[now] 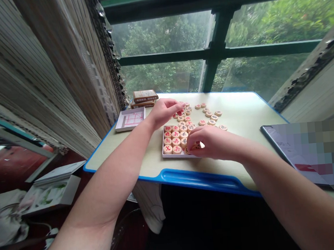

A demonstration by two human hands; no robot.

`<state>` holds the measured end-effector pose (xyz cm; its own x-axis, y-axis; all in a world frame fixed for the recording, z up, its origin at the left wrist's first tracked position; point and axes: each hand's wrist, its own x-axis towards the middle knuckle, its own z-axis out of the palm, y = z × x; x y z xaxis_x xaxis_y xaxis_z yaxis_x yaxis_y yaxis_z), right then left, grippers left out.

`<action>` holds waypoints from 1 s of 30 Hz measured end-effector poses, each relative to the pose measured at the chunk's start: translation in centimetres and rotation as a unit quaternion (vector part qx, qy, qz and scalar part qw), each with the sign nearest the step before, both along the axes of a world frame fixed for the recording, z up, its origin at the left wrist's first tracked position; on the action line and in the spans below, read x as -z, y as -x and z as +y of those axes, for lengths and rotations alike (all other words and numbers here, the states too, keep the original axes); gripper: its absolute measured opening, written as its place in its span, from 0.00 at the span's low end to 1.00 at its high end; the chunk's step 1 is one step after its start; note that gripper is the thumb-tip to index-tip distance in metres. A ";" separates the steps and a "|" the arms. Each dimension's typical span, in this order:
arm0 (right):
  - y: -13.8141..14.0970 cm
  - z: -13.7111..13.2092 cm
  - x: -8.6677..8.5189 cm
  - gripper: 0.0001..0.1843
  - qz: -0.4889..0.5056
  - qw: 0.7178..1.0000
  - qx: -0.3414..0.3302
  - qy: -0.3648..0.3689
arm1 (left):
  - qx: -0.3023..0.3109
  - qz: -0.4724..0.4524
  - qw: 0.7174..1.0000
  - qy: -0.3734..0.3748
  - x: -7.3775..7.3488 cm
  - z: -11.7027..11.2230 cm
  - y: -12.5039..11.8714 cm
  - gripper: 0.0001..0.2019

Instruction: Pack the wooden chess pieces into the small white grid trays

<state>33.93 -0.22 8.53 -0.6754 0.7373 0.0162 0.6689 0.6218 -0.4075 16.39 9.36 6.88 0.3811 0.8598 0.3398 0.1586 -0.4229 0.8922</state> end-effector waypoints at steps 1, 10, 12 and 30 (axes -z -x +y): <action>0.0 0.0 0.0 0.06 0.002 1.000 -0.004 -0.002 | -0.001 0.003 1.000 0.000 0.0 0.0 0.0 0.17; -0.1 0.1 0.2 0.07 -0.001 1.000 -0.023 -0.015 | 0.025 0.035 0.999 0.006 0.1 -0.2 -0.1 0.17; 0.0 0.2 0.3 0.07 -0.010 1.000 -0.015 -0.014 | 0.026 0.031 0.999 0.009 0.1 -0.2 -0.2 0.17; 0.1 -0.5 0.2 0.12 -0.012 0.995 -0.074 -0.062 | 0.004 0.042 0.999 0.024 0.5 0.1 -0.3 0.18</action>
